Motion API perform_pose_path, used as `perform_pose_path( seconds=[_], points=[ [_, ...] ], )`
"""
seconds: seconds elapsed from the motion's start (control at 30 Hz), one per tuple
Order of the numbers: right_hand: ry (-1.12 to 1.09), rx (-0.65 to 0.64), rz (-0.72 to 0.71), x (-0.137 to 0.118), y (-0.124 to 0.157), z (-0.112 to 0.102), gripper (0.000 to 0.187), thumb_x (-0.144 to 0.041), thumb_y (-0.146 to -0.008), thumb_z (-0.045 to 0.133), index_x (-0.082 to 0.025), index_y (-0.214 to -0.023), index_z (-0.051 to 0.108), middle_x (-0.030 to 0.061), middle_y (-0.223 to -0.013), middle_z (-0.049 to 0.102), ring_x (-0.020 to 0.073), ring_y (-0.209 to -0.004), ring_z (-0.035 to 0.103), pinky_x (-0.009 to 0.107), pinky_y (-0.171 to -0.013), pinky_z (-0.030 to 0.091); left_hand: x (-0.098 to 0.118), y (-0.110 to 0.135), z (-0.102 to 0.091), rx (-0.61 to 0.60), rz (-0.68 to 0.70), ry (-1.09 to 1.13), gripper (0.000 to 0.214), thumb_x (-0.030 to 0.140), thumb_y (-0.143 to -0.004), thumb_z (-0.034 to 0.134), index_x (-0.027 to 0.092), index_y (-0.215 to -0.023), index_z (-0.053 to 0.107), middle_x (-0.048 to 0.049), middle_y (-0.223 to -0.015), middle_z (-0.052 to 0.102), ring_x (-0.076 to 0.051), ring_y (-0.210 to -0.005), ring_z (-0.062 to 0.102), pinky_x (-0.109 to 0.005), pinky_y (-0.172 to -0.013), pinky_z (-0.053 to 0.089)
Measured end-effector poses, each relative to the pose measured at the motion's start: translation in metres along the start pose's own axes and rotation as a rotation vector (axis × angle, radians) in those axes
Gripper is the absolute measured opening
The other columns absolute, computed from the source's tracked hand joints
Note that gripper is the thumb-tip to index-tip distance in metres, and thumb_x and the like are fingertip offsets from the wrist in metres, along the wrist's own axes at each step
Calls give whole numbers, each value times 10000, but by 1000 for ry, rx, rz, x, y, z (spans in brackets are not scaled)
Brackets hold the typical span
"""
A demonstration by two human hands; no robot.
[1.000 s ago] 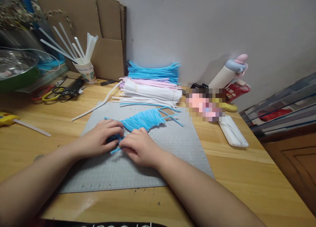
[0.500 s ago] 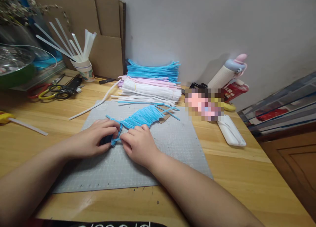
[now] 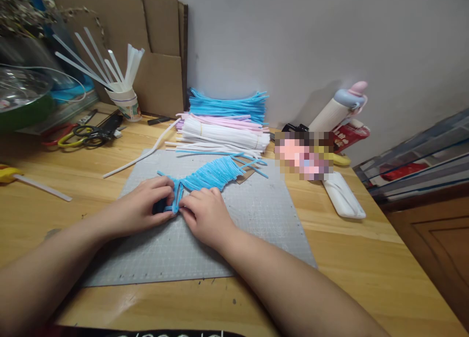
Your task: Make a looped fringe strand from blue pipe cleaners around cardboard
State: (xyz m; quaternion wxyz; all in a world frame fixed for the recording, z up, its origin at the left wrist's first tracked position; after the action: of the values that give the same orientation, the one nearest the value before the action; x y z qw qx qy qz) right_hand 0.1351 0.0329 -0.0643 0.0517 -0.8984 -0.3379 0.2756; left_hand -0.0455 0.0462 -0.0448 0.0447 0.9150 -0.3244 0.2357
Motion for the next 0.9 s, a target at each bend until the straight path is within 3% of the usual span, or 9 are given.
perform_pose_path(
  seconds=[0.17,0.3,0.6,0.73,0.9],
  points=[
    [-46,-39,-26,-3,-1,-1,182,-210,-896,535,-220,-1070,590,17,-972,681,178,-872,542,319,-774,251,0,0,2,1,44,-13,110,278,-814,591,195,-885,585,-48,-985,564,-222,-951,518,-358,-834,403],
    [32,-51,-52,-3,-1,-1,160,-327,-907,551,-228,-1019,609,17,-917,675,180,-834,525,325,-766,235,0,1,3,-4,50,-22,161,311,-818,593,219,-949,600,-45,-1024,562,-234,-988,517,-378,-867,392],
    [117,-22,-64,-3,0,1,121,-245,-917,514,-200,-923,626,27,-847,657,176,-825,530,336,-763,232,2,5,0,-43,29,-11,190,185,-758,559,210,-942,522,-46,-1027,519,-232,-993,489,-380,-875,385],
    [102,-31,-70,-4,-1,3,115,-247,-919,526,-203,-909,631,21,-850,656,173,-838,536,334,-775,237,2,4,0,-18,-9,-19,121,187,-760,539,194,-867,483,-44,-939,497,-213,-885,489,-348,-790,409],
    [122,-13,-56,-3,-1,3,124,-231,-916,519,-196,-875,630,19,-819,645,172,-820,532,334,-757,234,3,4,1,-23,12,-16,31,205,-781,539,187,-773,515,-48,-957,498,-215,-924,500,-345,-819,413]
  ],
)
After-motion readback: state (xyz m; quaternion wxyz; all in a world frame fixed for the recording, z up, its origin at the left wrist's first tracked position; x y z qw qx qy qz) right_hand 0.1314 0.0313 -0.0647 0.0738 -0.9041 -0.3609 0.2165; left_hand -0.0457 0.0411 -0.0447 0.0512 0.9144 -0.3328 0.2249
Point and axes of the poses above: each hand's wrist, its own y-axis away from the middle knuckle, its own z-axis out of the palm, x = y × z, the point moved 2 cm from there along -y, towards the middle knuckle
